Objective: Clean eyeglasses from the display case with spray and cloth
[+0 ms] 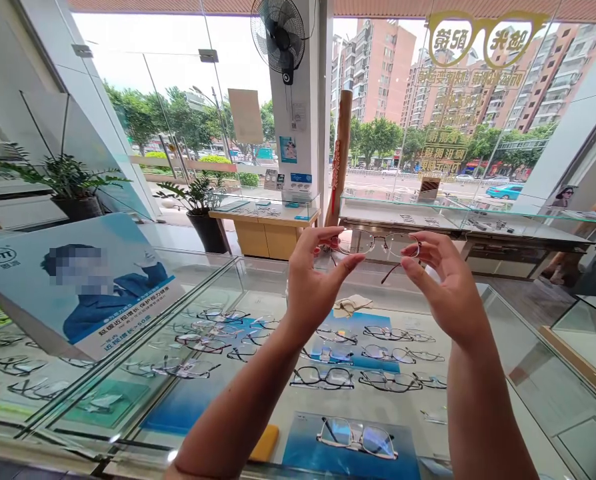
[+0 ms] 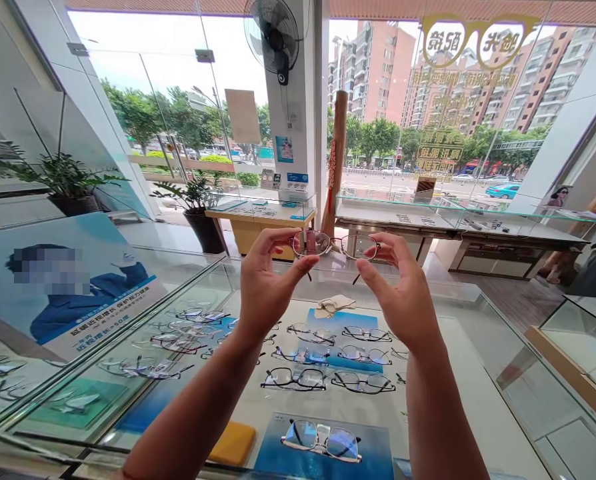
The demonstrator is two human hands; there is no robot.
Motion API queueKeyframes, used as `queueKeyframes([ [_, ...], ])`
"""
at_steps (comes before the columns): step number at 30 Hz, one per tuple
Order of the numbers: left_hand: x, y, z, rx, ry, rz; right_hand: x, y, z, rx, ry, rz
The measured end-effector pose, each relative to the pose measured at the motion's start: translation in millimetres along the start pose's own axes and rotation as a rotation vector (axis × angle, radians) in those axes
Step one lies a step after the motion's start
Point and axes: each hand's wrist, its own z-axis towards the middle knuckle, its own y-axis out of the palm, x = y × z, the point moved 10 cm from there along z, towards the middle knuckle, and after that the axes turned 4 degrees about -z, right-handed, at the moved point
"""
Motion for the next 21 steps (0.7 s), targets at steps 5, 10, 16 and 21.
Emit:
queueKeyframes([
  [5,5.8,-1.1,0.7,0.007,0.028,0.019,0.3,3.7,-0.3,-0.021,0.0,-0.008],
  [10,8.8,-0.1,-0.1,0.012,0.05,0.026,3.8,6.0,-0.5,-0.036,0.003,-0.031],
  [16,14.5,0.0,-1.1,0.027,0.082,0.053,9.1,12.5,-1.0,-0.084,0.023,-0.041],
  [21,15.3,-0.1,-1.3,0.033,0.092,0.074,9.7,14.8,-1.1,-0.095,0.021,-0.044],
])
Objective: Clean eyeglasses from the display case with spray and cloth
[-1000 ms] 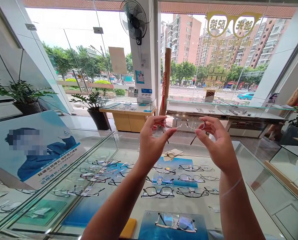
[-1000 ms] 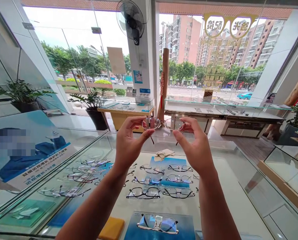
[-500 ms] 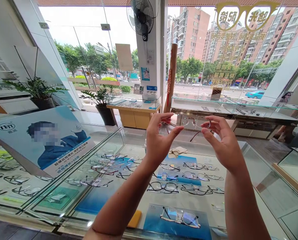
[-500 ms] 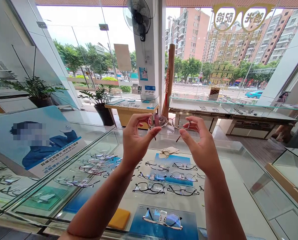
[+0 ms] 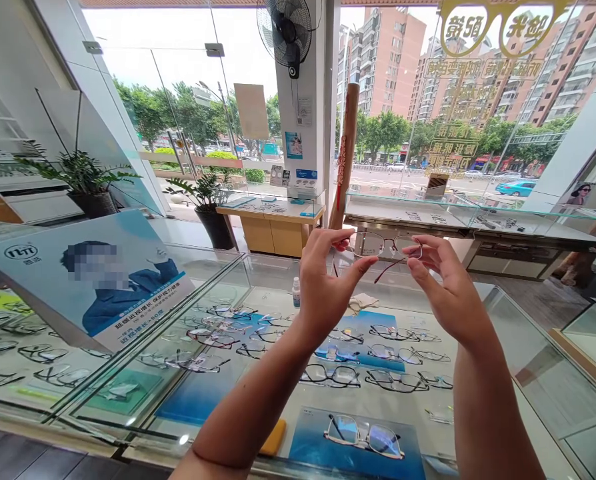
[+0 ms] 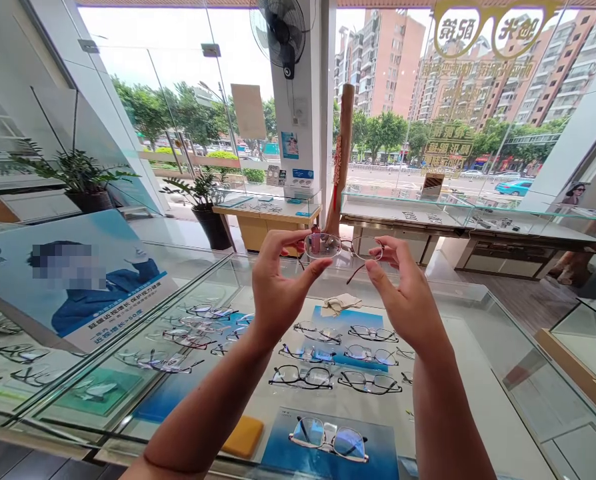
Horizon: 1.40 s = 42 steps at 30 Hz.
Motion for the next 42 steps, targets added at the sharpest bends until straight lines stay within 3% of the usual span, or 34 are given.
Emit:
queueKeyframes([
  [11,-1.1,1.1,0.5,-0.009,-0.014,0.002,2.7,1.1,-0.5,-0.005,0.037,-0.027],
  [20,-30.9,6.6,1.6,-0.107,-0.231,-0.088,-15.8,-14.1,-1.0,0.171,-0.008,-0.099],
  [30,-43.7,7.2,4.2,-0.15,-0.231,-0.029,-34.5,-15.4,-6.1,0.259,-0.075,-0.17],
  [42,-51.7,14.1,1.2,-0.194,-0.306,-0.108,-47.2,-17.6,-9.6,0.284,-0.181,-0.245],
])
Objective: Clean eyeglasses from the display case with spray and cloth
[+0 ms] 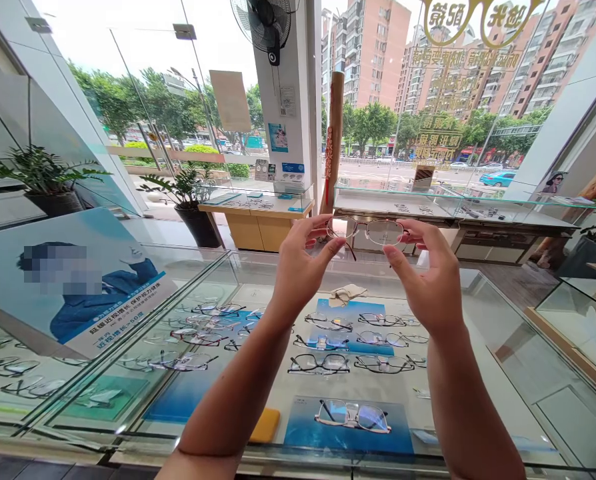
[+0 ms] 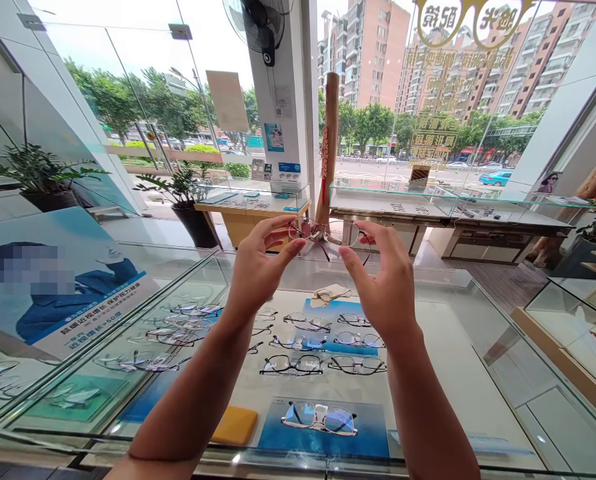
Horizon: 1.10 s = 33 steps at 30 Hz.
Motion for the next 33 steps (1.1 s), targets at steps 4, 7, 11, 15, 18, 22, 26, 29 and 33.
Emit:
queueKeyframes([
  [4,1.9,2.1,-0.5,-0.001,-0.015,-0.005,-4.0,-3.6,0.1,0.017,-0.013,-0.019],
  [7,2.8,2.8,-0.8,-0.014,-0.032,-0.003,-5.4,-4.1,0.5,0.013,-0.02,-0.031],
  [11,3.8,1.0,-0.8,-0.014,-0.045,0.032,-4.8,-3.7,0.6,0.009,-0.023,-0.046],
  [15,7.7,0.3,-1.9,-0.009,-0.029,0.059,-5.2,-4.5,0.6,0.012,-0.026,-0.062],
  [18,17.3,-3.0,-3.8,0.029,0.038,0.111,-4.8,-5.0,0.3,0.0,-0.017,-0.084],
  [22,39.2,-10.7,-8.9,0.133,0.203,0.192,-0.3,-0.7,-0.8,-0.055,0.017,-0.076],
  [26,46.9,-11.5,-11.5,0.163,0.259,0.212,4.7,2.8,-1.5,-0.083,0.048,-0.068],
  [29,42.9,-11.0,-10.5,0.154,0.223,0.212,6.0,3.2,-1.2,-0.085,0.056,-0.057],
  [33,37.4,-10.3,-9.4,0.133,0.178,0.193,6.8,1.4,-1.0,-0.08,0.067,-0.052],
])
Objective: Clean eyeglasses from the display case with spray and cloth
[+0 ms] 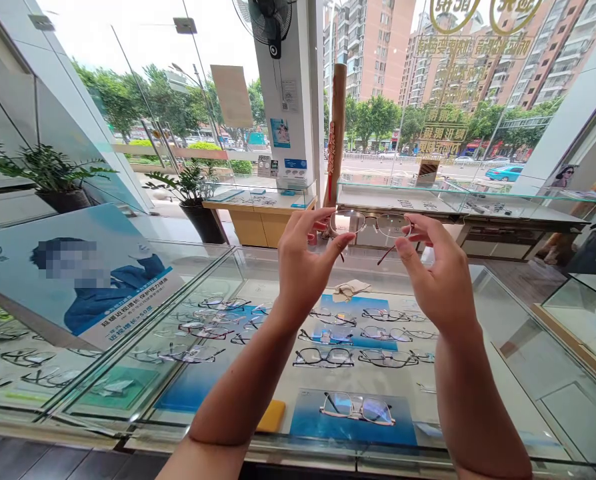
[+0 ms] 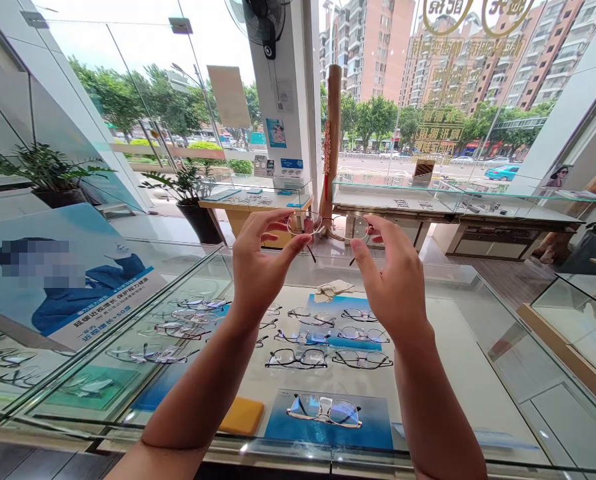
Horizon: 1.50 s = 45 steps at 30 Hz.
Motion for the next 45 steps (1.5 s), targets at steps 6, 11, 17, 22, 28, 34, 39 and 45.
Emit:
queueKeyframes([
  [6,-4.4,2.2,-1.3,0.013,-0.017,-0.072,-3.3,0.9,0.2,0.037,-0.045,0.042],
  [11,-5.2,4.4,-3.3,0.071,0.033,-0.124,-8.6,5.1,2.8,0.119,-0.129,0.055],
  [17,0.6,0.0,-9.9,0.201,0.114,-0.017,-6.8,11.1,4.1,0.103,-0.132,0.101],
  [22,7.1,-3.1,-17.2,0.27,0.173,0.017,2.4,21.8,5.4,0.014,-0.072,0.17],
  [28,3.8,0.2,-16.4,0.263,0.14,0.035,0.5,23.4,4.4,0.028,-0.086,0.154],
  [34,-18.5,10.4,-12.3,0.196,0.026,-0.059,-14.7,15.0,0.7,0.109,-0.167,0.046],
  [39,-20.9,12.3,-12.8,0.184,0.013,-0.065,-16.0,13.9,-0.6,0.12,-0.157,0.037],
  [45,-3.6,-4.8,-14.7,0.302,0.163,0.029,16.7,31.6,7.1,0.008,0.019,0.341],
])
